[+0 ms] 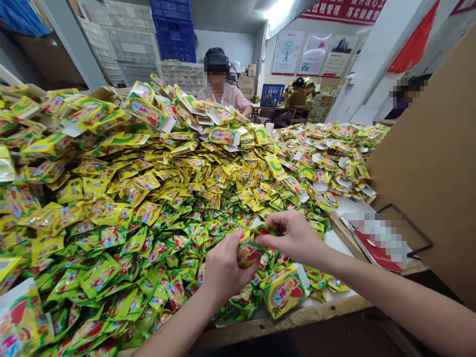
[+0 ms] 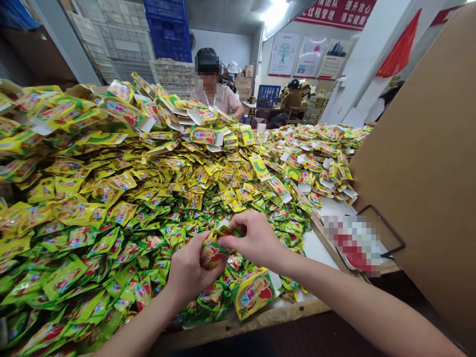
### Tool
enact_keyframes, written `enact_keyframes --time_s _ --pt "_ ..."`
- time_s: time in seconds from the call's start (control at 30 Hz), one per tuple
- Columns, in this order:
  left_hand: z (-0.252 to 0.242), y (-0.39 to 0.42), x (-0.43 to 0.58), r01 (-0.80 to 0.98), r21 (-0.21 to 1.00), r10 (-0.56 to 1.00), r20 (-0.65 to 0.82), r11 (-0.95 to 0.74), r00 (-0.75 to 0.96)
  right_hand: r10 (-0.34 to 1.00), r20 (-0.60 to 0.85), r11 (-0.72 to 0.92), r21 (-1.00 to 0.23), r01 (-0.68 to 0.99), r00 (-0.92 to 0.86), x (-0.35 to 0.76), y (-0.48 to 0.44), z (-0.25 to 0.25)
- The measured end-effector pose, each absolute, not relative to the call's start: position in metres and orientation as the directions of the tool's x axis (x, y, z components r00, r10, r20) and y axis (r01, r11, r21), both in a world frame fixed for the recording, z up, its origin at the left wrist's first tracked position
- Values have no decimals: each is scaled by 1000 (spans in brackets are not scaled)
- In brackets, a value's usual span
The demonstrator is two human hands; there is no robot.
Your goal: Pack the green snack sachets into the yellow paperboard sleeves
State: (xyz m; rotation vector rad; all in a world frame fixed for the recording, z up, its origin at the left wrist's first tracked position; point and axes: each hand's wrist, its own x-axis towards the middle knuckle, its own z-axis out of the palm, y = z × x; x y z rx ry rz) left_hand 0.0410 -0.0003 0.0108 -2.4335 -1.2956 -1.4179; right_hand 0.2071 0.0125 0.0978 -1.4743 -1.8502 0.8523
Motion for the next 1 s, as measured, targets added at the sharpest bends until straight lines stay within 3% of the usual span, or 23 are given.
enact_keyframes --time_s 0.2,0.33,0.5,0.6,0.73,0.9,1.0 --pt "16 4 34 574 365 598 747 -733 290 859 -209 -36 -935 353 -467 210 7 105" --pt "20 4 29 556 288 494 829 -779 262 933 -94 48 -925 378 -348 215 11 104" --pt "25 2 27 593 329 615 691 -735 380 780 -210 86 -897 434 -589 213 20 98" --pt "26 2 26 614 368 681 606 -699 412 858 -188 84 -867 491 -479 209 22 89" --pt "22 1 25 649 292 666 591 -703 456 923 -217 -3 -830 558 -317 201 25 73" --pt "17 0 29 700 245 707 497 -671 504 941 -152 -14 -910 413 -303 187 30 49" --pt "20 4 27 672 337 736 474 -659 484 960 -100 -5 -940 340 -262 183 31 45"
